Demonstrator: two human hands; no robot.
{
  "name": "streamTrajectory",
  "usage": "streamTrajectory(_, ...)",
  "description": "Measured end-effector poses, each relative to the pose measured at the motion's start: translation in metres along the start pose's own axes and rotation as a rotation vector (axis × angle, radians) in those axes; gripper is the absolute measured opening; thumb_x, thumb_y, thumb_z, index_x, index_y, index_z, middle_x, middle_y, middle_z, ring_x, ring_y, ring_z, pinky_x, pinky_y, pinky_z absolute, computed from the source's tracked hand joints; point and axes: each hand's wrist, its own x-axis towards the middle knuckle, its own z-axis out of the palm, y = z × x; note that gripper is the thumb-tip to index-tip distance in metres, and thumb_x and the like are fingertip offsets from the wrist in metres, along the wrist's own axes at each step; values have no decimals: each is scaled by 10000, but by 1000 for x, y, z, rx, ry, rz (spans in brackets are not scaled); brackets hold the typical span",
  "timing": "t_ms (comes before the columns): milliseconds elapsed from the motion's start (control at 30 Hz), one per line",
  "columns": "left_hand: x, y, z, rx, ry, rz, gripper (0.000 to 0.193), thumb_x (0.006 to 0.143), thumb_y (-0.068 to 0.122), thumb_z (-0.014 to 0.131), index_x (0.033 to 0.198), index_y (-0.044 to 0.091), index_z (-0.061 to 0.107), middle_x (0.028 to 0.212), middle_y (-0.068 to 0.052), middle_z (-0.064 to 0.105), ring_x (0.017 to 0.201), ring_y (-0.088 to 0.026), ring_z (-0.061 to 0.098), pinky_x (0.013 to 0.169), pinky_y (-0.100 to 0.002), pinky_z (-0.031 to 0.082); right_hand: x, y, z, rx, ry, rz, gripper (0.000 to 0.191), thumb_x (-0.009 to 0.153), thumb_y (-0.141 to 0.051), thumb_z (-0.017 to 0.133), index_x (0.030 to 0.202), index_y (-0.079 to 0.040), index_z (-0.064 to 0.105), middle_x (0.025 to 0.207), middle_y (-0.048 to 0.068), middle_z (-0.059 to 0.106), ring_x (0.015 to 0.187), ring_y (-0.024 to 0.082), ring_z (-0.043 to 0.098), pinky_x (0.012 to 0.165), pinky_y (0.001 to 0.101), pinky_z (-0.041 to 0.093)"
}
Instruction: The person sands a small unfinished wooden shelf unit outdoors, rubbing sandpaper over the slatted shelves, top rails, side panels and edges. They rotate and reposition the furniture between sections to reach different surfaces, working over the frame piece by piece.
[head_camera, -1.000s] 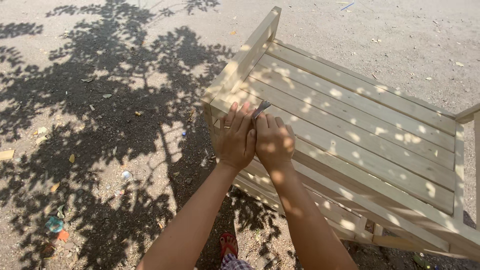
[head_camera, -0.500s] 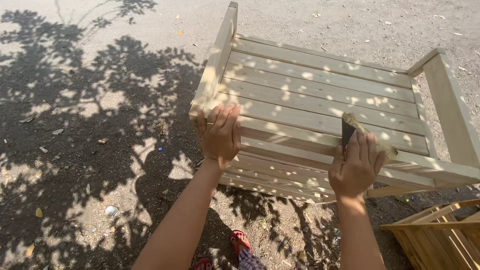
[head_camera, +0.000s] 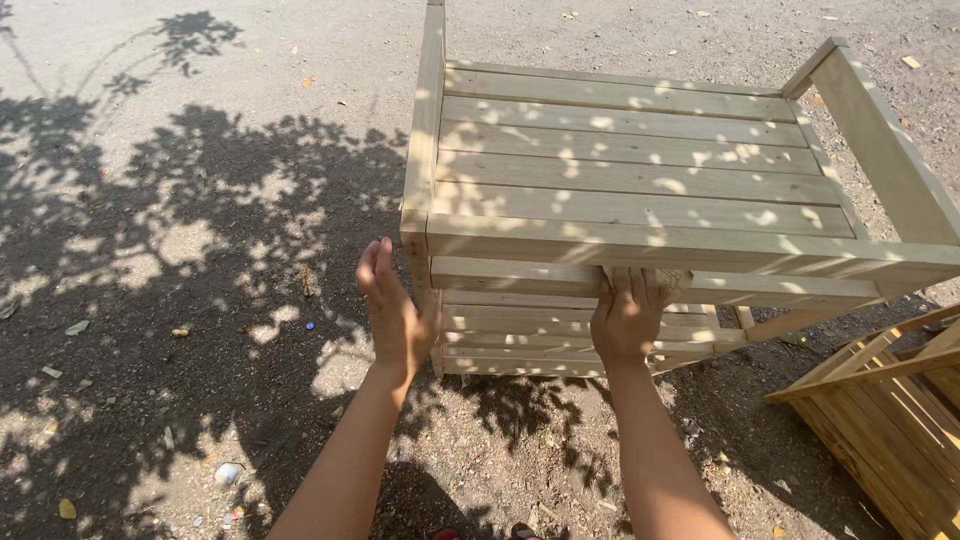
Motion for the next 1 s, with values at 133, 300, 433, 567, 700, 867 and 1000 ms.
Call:
streamTrajectory(133,-1,-8,14,-178,-243,-197,790,886,193,598,1535,-22,201,1520,-321,303,1374,-503,436,1104,-504,469,7,-12,-13,-131,27,126,410,1110,-317,442,1269,-26,683,1363,215,669,1389,465,505,1190,665,261)
streamTrajectory(300,-16,-6,20,-165,3,-123,754,941,119,557,1585,-52,203,1493,-334,329,1319,-482,440,1090,-556,414,-20,-183,51,341,22,-326,339,1008,-201,569,1283,-17,642,1249,192,673,1190,390,634,1138,572,428)
streamTrajectory(433,-37,12,43,24,324,-77,581,901,80,583,1418,-19,337,1276,-252,367,1201,-389,420,1041,-528,364,-16,-140,44,315,-56,-432,384,1032,-247,605,1364,-60,646,1235,129,692,1108,294,646,1052,491,474)
streamTrajectory(567,-51,41,77,82,131,204,368,886,53,576,1250,101,544,1224,-146,483,1197,-306,494,1062,-557,355,-4,10,7,-91,-205,-262,396,922,-443,605,1063,-79,672,1043,135,670,997,326,646,1045,534,439)
streamTrajectory(700,-52,67,113,266,37,385,424,871,168,584,1290,103,587,1295,-124,543,1270,-320,536,1153,-649,308,-8,141,-27,-15,167,-120,360,1065,-344,512,1088,-27,683,1099,154,686,1221,346,599,1185,553,414)
streamTrajectory(867,-42,63,141,352,148,448,482,884,178,579,1356,89,607,1246,-118,594,1226,-303,551,1154,-619,302,-26,146,-18,64,257,20,435,1120,-276,460,1440,-7,581,1494,256,570,1512,460,369,1300,572,254)
streamTrajectory(1000,-33,45,152,340,287,598,455,918,190,587,1359,86,635,1252,-116,608,1281,-322,560,1214,-575,268,-37,45,49,178,384,-31,474,1205,-304,397,1565,1,447,1638,273,393,1609,467,204,1358,633,116)
